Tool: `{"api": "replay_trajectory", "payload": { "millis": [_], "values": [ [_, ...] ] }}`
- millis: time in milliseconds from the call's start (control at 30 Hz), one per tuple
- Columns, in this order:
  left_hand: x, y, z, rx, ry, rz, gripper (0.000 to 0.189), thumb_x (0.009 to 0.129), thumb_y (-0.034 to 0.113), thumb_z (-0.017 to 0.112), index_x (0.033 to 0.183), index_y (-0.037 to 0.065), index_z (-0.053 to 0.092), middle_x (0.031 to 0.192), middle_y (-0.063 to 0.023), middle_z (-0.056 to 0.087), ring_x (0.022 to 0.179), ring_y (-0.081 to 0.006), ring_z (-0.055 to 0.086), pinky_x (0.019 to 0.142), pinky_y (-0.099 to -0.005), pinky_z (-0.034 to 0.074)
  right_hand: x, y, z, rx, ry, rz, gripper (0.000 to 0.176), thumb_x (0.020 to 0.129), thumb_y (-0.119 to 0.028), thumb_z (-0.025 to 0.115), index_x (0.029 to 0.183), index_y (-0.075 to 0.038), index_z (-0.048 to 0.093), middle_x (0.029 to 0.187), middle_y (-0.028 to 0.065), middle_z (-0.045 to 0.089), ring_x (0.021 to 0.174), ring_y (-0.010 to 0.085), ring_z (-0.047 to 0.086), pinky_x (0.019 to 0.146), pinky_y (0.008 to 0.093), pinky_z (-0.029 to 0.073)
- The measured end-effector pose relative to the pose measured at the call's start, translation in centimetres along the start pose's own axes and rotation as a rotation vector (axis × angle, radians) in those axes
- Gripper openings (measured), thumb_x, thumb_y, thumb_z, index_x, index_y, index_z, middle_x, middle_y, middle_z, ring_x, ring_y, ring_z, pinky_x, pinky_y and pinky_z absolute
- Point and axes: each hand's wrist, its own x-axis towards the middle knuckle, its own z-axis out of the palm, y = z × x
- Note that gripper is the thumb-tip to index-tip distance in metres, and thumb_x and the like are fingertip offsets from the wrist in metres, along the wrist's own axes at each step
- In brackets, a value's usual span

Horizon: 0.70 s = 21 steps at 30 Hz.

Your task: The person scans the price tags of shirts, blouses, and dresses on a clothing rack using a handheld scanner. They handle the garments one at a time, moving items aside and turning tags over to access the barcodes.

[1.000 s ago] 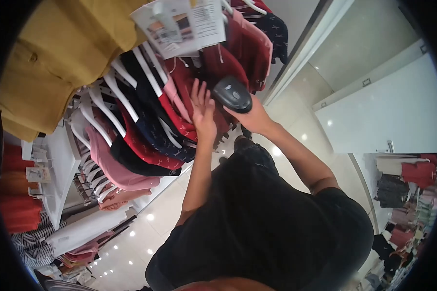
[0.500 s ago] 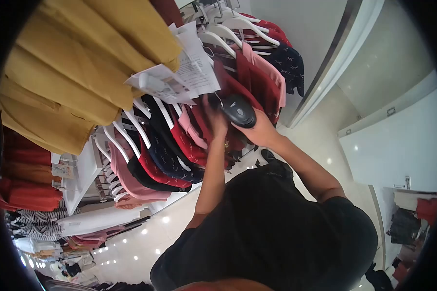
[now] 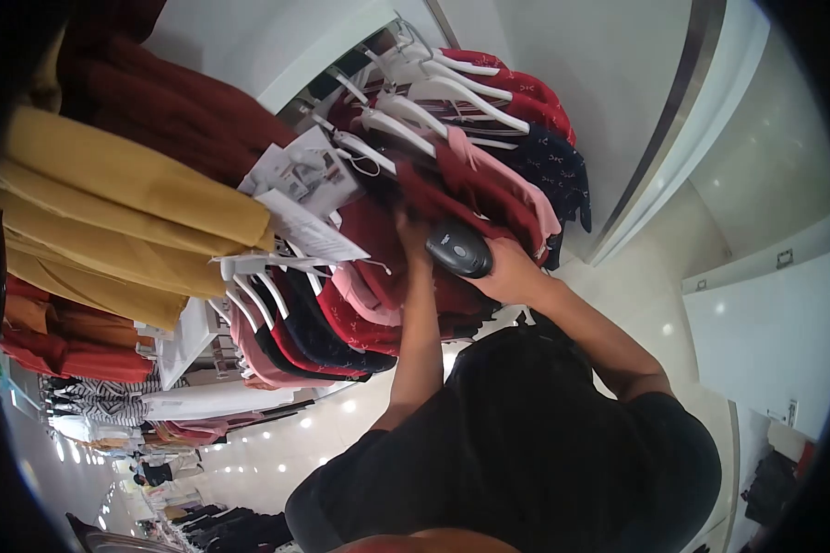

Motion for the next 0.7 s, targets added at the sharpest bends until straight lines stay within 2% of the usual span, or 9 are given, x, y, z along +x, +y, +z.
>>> {"api": "replay_trajectory", "payload": {
  "millis": [67, 133, 167, 200, 300, 400, 533, 600, 700],
  "values": [
    [0.0, 0.0, -0.2, 0.003, 0.011, -0.056, 0.025, 0.091, 0.004, 0.057, 0.115, -0.004, 0.06, 0.115, -0.0198, 0.062, 0.107, -0.0258, 0.058, 0.094, -0.0355, 0.043, 0.1, 0.2, -0.7, -0.003, -0.037, 0.007, 0.032, 0.081, -0.021, 0.072, 0.101, 0.001, 0.063, 0.093, 0.0207, 0.069, 0.09, 0.0394, 0.065, 0.079, 0.0438, 0.05],
    [-0.2, 2.7, -0.5, 0.095, 0.033, -0.077, 0.018, 0.091, 0.006, 0.059, 0.106, -0.004, 0.062, 0.105, -0.0142, 0.064, 0.095, -0.0206, 0.059, 0.089, -0.0334, 0.044, 0.3, 1.3, -1.0, 0.017, -0.033, -0.023, 0.031, 0.079, -0.02, 0.072, 0.102, 0.001, 0.063, 0.093, 0.0211, 0.069, 0.09, 0.0398, 0.065, 0.079, 0.0444, 0.05],
    [-0.1, 1.7, -0.3, 0.103, 0.087, 0.075, 0.016, 0.093, 0.009, 0.06, 0.103, -0.003, 0.063, 0.1, -0.0084, 0.066, 0.091, -0.0164, 0.058, 0.085, -0.0308, 0.045, 0.4, 1.6, -1.3, 0.0, -0.052, -0.012, 0.031, 0.08, -0.02, 0.071, 0.102, 0.001, 0.063, 0.093, 0.0217, 0.068, 0.09, 0.0404, 0.065, 0.079, 0.0448, 0.05],
    [-0.4, 2.6, 0.0, 0.111, 0.094, 0.072, 0.016, 0.093, 0.009, 0.06, 0.103, -0.003, 0.063, 0.1, -0.0084, 0.066, 0.091, -0.0164, 0.058, 0.085, -0.0308, 0.045, 0.3, 1.7, -1.5, -0.017, -0.075, 0.0, 0.032, 0.08, -0.021, 0.071, 0.102, 0.001, 0.063, 0.093, 0.0222, 0.068, 0.09, 0.0409, 0.065, 0.079, 0.0452, 0.05],
    [-1.1, 5.1, 0.0, -0.24, 0.177, -0.055, 0.022, 0.098, 0.021, 0.058, 0.099, 0.0, 0.064, 0.095, -0.0013, 0.064, 0.085, -0.0101, 0.054, 0.079, -0.0263, 0.044, 0.5, 2.0, -2.0, -0.055, -0.111, -0.03, 0.032, 0.081, -0.023, 0.069, 0.101, 0.001, 0.063, 0.092, 0.0238, 0.067, 0.09, 0.0421, 0.064, 0.078, 0.0462, 0.05],
    [-2.1, 5.7, -1.3, -0.3, 0.206, -0.136, 0.018, 0.099, 0.017, 0.056, 0.107, 0.003, 0.063, 0.1, -0.0014, 0.064, 0.084, -0.0066, 0.058, 0.075, -0.0237, 0.045, 0.9, 1.8, -2.5, 0.0, -0.145, -0.005, 0.032, 0.082, -0.026, 0.067, 0.1, 0.001, 0.063, 0.091, 0.0249, 0.067, 0.09, 0.0431, 0.064, 0.077, 0.047, 0.05],
    [-3.8, 7.3, -1.6, -0.306, 0.204, -0.227, 0.022, 0.099, 0.025, 0.055, 0.097, 0.004, 0.062, 0.086, 0.0033, 0.057, 0.08, -0.0059, 0.05, 0.073, -0.0231, 0.041, 1.1, 2.2, -3.5, -0.064, -0.364, 0.106, 0.035, 0.082, -0.029, 0.067, 0.101, 0.001, 0.064, 0.089, 0.0258, 0.067, 0.088, 0.0438, 0.064, 0.076, 0.0473, 0.05],
    [-5.8, 6.7, -1.4, -0.157, 0.144, -0.265, 0.024, 0.097, 0.025, 0.055, 0.097, 0.001, 0.061, 0.084, -0.002, 0.057, 0.081, -0.0116, 0.052, 0.075, -0.028, 0.042, 1.0, 1.4, -4.5, -0.055, -0.433, 0.113, 0.037, 0.08, -0.028, 0.071, 0.102, 0.001, 0.064, 0.092, 0.024, 0.068, 0.09, 0.0425, 0.065, 0.078, 0.046, 0.051],
    [-9.5, 8.6, -0.9, 0.082, -0.008, -0.445, 0.026, 0.098, 0.024, 0.053, 0.1, -0.001, 0.061, 0.087, -0.0102, 0.062, 0.087, -0.019, 0.058, 0.081, -0.0333, 0.045, 0.3, 2.8, -6.3, 0.152, -0.572, -0.128, 0.044, 0.072, -0.021, 0.082, 0.106, 0.0, 0.063, 0.101, 0.0191, 0.068, 0.096, 0.0348, 0.066, 0.086, 0.0398, 0.05]
  ]
}}
